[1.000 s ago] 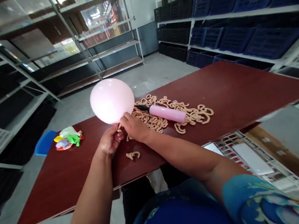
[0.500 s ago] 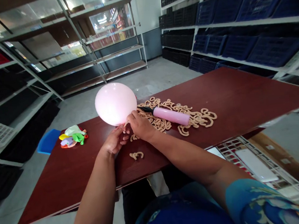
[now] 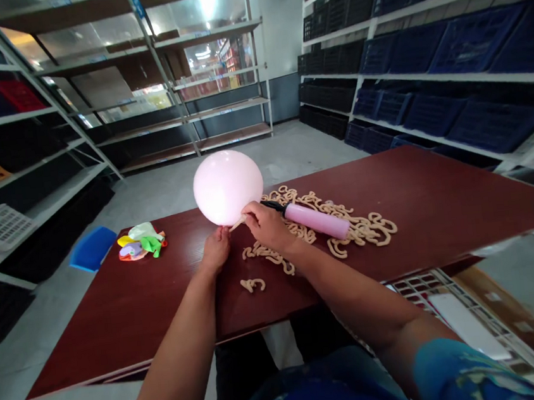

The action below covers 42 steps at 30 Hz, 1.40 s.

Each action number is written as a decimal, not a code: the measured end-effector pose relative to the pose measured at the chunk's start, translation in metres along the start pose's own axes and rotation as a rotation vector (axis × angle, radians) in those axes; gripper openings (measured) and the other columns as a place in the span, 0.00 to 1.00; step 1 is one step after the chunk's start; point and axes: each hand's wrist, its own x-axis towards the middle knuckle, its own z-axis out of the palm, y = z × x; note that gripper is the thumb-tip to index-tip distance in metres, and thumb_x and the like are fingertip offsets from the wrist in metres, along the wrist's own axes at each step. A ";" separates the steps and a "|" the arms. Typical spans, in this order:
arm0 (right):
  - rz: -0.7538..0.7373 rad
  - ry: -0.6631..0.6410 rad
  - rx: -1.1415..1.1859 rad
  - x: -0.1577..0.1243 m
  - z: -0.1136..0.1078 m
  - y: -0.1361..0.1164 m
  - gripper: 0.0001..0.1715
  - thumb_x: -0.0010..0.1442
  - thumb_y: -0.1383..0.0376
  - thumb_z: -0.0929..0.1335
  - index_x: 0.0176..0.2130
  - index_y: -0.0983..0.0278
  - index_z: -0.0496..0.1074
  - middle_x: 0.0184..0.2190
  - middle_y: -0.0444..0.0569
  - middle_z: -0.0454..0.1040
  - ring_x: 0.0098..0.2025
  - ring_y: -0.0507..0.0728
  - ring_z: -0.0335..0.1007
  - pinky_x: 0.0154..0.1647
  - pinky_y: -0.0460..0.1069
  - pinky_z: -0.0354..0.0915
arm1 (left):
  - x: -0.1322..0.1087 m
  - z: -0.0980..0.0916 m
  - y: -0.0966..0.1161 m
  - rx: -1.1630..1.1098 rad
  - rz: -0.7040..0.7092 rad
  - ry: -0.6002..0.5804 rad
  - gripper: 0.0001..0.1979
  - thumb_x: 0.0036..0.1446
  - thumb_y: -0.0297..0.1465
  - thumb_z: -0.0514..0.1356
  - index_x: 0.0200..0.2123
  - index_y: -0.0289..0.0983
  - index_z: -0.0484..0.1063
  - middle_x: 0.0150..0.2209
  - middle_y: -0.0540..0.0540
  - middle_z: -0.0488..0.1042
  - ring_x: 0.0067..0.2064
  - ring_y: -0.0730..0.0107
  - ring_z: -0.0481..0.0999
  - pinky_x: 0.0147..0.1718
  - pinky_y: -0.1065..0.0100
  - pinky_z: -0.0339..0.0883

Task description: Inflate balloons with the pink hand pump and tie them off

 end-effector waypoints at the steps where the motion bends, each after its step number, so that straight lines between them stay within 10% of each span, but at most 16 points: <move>1: 0.012 -0.009 0.041 0.005 -0.003 -0.005 0.09 0.59 0.69 0.59 0.36 0.66 0.67 0.32 0.47 0.71 0.35 0.51 0.65 0.38 0.46 0.59 | 0.001 0.000 0.000 0.078 0.040 0.044 0.06 0.53 0.30 0.57 0.25 0.37 0.65 0.19 0.51 0.59 0.19 0.75 0.58 0.18 0.74 0.47; 7: -0.045 -0.240 0.229 0.053 0.017 -0.048 0.09 0.58 0.70 0.61 0.35 0.66 0.70 0.32 0.46 0.74 0.34 0.49 0.68 0.37 0.45 0.61 | -0.001 0.004 0.002 0.074 0.068 0.053 0.06 0.48 0.24 0.59 0.23 0.37 0.65 0.20 0.50 0.60 0.24 0.72 0.62 0.21 0.73 0.49; 12: -0.121 -0.379 0.480 0.058 0.031 -0.071 0.18 0.59 0.62 0.63 0.49 0.63 0.65 0.48 0.50 0.70 0.40 0.50 0.69 0.40 0.46 0.64 | -0.009 0.008 0.001 -0.213 -0.004 -0.044 0.09 0.53 0.37 0.56 0.28 0.38 0.62 0.16 0.55 0.53 0.15 0.79 0.51 0.14 0.76 0.42; 20: 0.392 -0.106 0.478 0.011 0.029 -0.009 0.19 0.59 0.61 0.58 0.21 0.64 0.65 0.18 0.42 0.67 0.18 0.48 0.62 0.23 0.46 0.62 | -0.013 -0.005 0.023 -0.873 -0.212 -0.396 0.12 0.54 0.28 0.56 0.25 0.36 0.52 0.19 0.56 0.48 0.15 0.85 0.48 0.12 0.81 0.39; 31: 0.619 -0.386 1.350 0.005 0.064 -0.004 0.18 0.57 0.58 0.63 0.45 0.62 0.69 0.37 0.48 0.74 0.36 0.52 0.70 0.33 0.46 0.66 | -0.026 -0.005 0.028 -0.965 -0.264 -0.450 0.09 0.57 0.25 0.51 0.26 0.36 0.53 0.20 0.55 0.48 0.14 0.85 0.47 0.09 0.81 0.35; 42: 0.519 -0.224 0.822 0.005 0.064 0.008 0.11 0.54 0.60 0.66 0.34 0.65 0.71 0.19 0.40 0.67 0.18 0.47 0.61 0.19 0.43 0.60 | -0.020 -0.010 0.034 -0.663 -0.248 -0.295 0.10 0.55 0.25 0.53 0.24 0.36 0.55 0.17 0.56 0.49 0.13 0.85 0.46 0.09 0.81 0.42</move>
